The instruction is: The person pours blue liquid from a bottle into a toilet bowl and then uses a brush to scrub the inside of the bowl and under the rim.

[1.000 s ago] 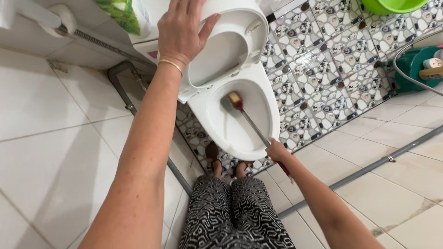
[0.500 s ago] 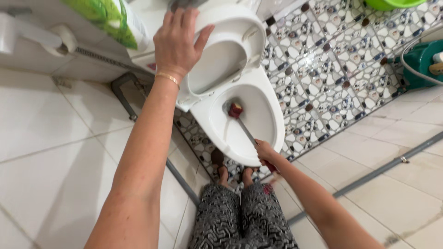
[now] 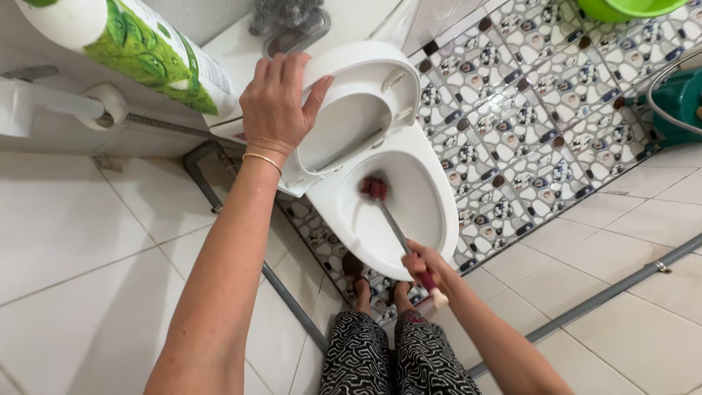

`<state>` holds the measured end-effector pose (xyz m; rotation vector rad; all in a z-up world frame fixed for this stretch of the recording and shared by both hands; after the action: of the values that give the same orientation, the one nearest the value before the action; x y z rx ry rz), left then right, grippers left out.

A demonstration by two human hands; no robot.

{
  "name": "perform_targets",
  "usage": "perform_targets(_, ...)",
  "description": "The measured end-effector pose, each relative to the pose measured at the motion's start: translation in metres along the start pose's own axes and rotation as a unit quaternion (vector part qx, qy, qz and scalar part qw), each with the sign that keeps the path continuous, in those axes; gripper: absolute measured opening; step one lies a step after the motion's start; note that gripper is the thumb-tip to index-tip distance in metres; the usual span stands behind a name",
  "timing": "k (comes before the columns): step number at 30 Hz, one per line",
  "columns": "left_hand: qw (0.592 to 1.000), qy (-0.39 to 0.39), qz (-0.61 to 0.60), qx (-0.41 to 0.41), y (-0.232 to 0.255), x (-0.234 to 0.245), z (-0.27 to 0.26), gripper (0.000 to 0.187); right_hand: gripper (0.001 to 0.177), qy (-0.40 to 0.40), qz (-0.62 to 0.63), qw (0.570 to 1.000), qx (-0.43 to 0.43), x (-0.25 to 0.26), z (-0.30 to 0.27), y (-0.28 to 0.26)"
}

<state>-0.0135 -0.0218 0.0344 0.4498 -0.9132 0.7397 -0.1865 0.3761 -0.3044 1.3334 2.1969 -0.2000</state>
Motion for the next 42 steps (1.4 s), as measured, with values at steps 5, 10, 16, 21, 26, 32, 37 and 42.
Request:
perform_targets(5, 1.000, -0.002, 0.005, 0.005, -0.001, -0.003, 0.003, 0.035, 0.012, -0.160, 0.165, 0.973, 0.023, -0.021, 0.089, -0.009)
perform_targets(10, 1.000, 0.004, 0.018, -0.003, 0.000, -0.005, 0.000, 0.035, 0.012, 0.087, -0.256, 0.960, 0.076, -0.002, 0.128, -0.008)
perform_targets(16, 1.000, 0.007, 0.023, 0.000, -0.001, -0.002, 0.003, 0.035, 0.030, 0.143, -0.727, 0.653, 0.158, 0.033, 0.033, -0.019)
perform_targets(21, 1.000, 0.006, 0.019, 0.004, 0.001, -0.002, 0.004, 0.036, 0.019, -0.069, 0.186, 0.980, -0.029, 0.008, 0.039, -0.023)
perform_targets(26, 1.000, -0.005, 0.030, 0.007, 0.001, -0.003, 0.003, 0.035, 0.015, -0.310, 0.206, 0.913, 0.165, -0.033, 0.112, -0.042)
perform_targets(32, 1.000, -0.009, 0.029, 0.003, -0.001, -0.004, 0.001, 0.035, 0.018, 0.112, -0.165, 0.980, 0.015, -0.045, 0.177, 0.006)
perform_targets(37, 1.000, -0.001, 0.029, 0.005, -0.001, -0.003, 0.002, 0.037, 0.024, 0.099, -0.226, 0.968, 0.054, 0.009, 0.102, -0.039)
perform_targets(42, 1.000, -0.003, 0.029, 0.010, 0.000, -0.003, 0.005, 0.038, 0.026, -0.159, 0.182, 0.969, 0.053, -0.031, 0.077, -0.058)
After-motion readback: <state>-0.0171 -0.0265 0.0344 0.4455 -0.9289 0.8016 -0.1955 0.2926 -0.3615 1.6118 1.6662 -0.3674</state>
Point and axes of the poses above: each hand's wrist, its own z-axis towards the middle knuckle, its own x-axis out of the back of the hand, y = z × x, the point moved 4 cm from there along z, towards the middle knuckle, and after that the axes turned 5 degrees about z, right-handed, at the moved point
